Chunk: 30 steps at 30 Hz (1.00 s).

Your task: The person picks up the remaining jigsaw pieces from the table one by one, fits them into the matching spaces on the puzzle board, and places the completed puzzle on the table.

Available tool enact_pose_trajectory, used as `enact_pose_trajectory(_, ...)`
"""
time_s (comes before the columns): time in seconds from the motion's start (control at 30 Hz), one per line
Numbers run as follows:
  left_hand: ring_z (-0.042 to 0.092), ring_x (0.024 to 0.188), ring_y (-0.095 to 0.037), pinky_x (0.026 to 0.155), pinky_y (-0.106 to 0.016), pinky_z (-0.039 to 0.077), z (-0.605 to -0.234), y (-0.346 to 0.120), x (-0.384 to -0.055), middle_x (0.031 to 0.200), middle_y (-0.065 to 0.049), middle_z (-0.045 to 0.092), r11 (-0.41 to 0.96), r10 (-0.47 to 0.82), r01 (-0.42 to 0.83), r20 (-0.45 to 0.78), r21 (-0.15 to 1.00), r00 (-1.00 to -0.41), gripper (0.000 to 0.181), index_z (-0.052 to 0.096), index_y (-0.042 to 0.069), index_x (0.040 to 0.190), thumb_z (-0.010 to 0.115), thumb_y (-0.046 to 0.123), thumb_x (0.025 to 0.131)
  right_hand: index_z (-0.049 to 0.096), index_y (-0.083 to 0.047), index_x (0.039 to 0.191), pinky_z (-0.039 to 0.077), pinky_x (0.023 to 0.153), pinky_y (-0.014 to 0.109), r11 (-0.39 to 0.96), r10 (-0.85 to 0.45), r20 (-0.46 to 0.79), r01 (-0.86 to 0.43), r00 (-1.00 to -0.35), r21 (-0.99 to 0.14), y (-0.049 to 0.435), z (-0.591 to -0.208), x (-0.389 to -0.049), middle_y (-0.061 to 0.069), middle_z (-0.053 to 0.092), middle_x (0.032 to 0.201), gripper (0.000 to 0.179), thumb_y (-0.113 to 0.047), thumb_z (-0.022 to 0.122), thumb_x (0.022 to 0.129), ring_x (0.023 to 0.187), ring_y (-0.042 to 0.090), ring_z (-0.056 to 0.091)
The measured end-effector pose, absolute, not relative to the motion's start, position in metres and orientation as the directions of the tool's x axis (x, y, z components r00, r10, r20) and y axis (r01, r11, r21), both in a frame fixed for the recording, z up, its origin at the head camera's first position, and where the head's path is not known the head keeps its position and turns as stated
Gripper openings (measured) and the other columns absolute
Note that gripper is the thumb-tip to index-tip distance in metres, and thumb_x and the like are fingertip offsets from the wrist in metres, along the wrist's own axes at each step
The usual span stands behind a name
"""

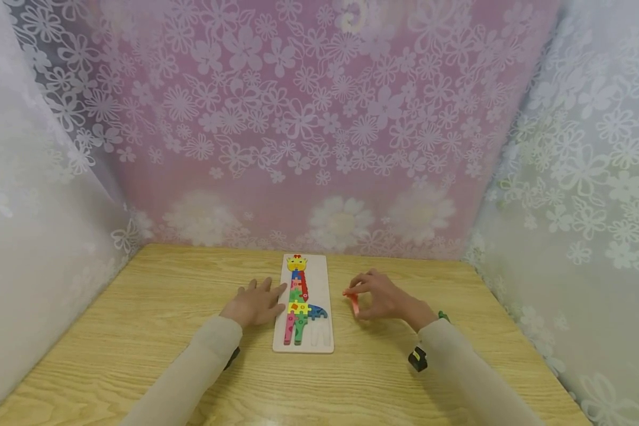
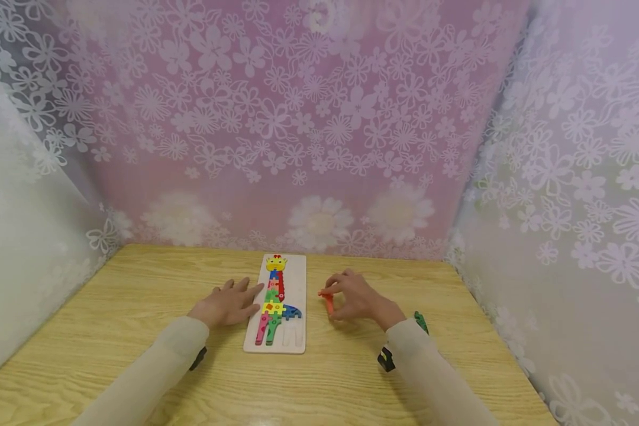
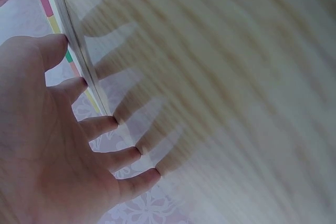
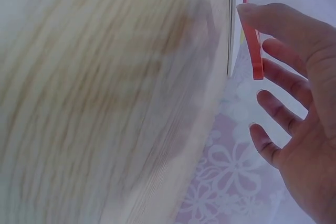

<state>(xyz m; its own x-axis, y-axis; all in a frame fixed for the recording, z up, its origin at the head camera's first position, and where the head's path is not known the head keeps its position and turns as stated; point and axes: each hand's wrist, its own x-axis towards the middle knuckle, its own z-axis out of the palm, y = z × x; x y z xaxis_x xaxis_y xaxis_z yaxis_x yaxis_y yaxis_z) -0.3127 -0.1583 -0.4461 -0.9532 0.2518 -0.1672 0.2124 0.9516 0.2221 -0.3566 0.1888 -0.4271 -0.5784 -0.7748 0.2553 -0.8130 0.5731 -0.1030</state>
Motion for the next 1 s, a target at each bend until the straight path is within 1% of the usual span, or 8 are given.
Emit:
enact_pose_trajectory(0.2,0.023,0.154,-0.055,0.122,-0.074,0.020,-0.444,-0.158,-0.311,0.171,-0.016,0.025,0.951,0.250,0.210,-0.167,0.226,-0.954,0.063,0.030,0.031,0.164,0.044,0.053,0.107,0.078,-0.016,0.122,0.045,0.085,0.042,0.575,-0.770,0.258,-0.810,-0.583,-0.117,0.180,-0.424,-0.350,0.005,0.071,0.123,0.048,-0.024,0.089,0.076,0.102,0.022,0.054)
enact_pose_trajectory(0.33,0.023,0.154,-0.055,0.122,-0.074,0.021,-0.445,-0.159,-0.312,0.171,-0.016,0.025,0.951,0.251,0.211,-0.168,0.225,-0.953,0.063,0.030,0.031,0.164,0.044,0.053,0.107,0.079,-0.016,0.119,0.046,0.084,0.043,0.559,-0.779,0.274,-0.822,-0.564,-0.105,0.175,-0.424,-0.346,0.004,0.071,0.122,0.046,-0.024,0.090,0.075,0.101,0.023,0.055)
enact_pose_trajectory(0.43,0.023,0.154,-0.055,0.122,-0.074,0.021,-0.447,-0.159,-0.313,0.171,-0.016,0.026,0.951,0.251,0.211,-0.168,0.224,-0.953,0.063,0.030,0.031,0.164,0.044,0.053,0.107,0.079,-0.017,0.120,0.045,0.082,0.042,0.556,-0.783,0.272,-0.825,-0.560,-0.099,0.171,-0.425,-0.344,0.003,0.071,0.121,0.047,-0.024,0.090,0.075,0.101,0.022,0.055)
enact_pose_trajectory(0.63,0.023,0.154,-0.055,0.122,-0.074,0.021,-0.447,-0.158,-0.312,0.171,-0.016,0.026,0.953,0.247,0.207,-0.171,0.221,-0.954,0.063,0.030,0.031,0.164,0.044,0.054,0.107,0.077,-0.019,0.125,0.042,0.083,0.039,0.590,-0.766,0.220,-0.796,-0.604,-0.133,0.164,-0.423,-0.338,0.001,0.070,0.124,0.049,-0.026,0.087,0.078,0.105,0.021,0.052)
enact_pose_trajectory(0.87,0.023,0.154,-0.055,0.122,-0.074,0.021,-0.446,-0.158,-0.311,0.171,-0.017,0.026,0.955,0.242,0.203,-0.173,0.217,-0.955,0.063,0.031,0.030,0.164,0.044,0.053,0.107,0.077,-0.017,0.124,0.037,0.078,0.035,0.575,-0.775,0.221,-0.806,-0.592,-0.141,0.157,-0.423,-0.331,0.003,0.070,0.122,0.051,-0.024,0.088,0.075,0.102,0.021,0.051)
enact_pose_trajectory(1.0,0.024,0.154,-0.056,0.122,-0.075,0.021,-0.444,-0.158,-0.309,0.171,-0.017,0.027,0.954,0.244,0.205,-0.170,0.218,-0.955,0.062,0.031,0.029,0.164,0.044,0.051,0.107,0.076,-0.018,0.127,0.038,0.082,0.036,0.590,-0.771,0.186,-0.793,-0.609,-0.151,0.152,-0.424,-0.327,0.003,0.069,0.125,0.054,-0.028,0.090,0.076,0.105,0.021,0.051)
